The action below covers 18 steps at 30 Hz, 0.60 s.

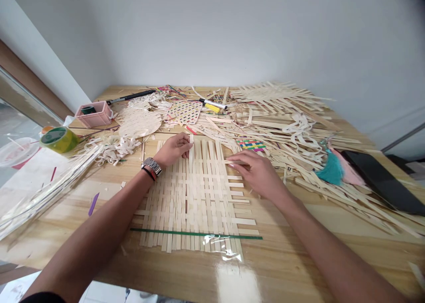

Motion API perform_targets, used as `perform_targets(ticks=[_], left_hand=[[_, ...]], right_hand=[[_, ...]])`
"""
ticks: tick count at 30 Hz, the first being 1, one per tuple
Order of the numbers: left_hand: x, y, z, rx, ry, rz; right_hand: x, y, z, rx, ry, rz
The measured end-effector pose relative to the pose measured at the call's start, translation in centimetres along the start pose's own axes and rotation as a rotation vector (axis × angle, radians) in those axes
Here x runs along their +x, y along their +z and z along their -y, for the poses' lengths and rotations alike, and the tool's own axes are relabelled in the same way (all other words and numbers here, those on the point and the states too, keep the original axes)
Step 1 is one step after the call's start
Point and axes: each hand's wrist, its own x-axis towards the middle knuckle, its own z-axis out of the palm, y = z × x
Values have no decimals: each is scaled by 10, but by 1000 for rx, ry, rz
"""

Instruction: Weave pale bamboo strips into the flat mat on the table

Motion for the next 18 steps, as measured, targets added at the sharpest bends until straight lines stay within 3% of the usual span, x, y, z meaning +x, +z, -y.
perform_targets(ticks=[18], left_hand=[[-2,1,-9,30,-28,-50]], right_hand=[[0,0,0,8,7,15]])
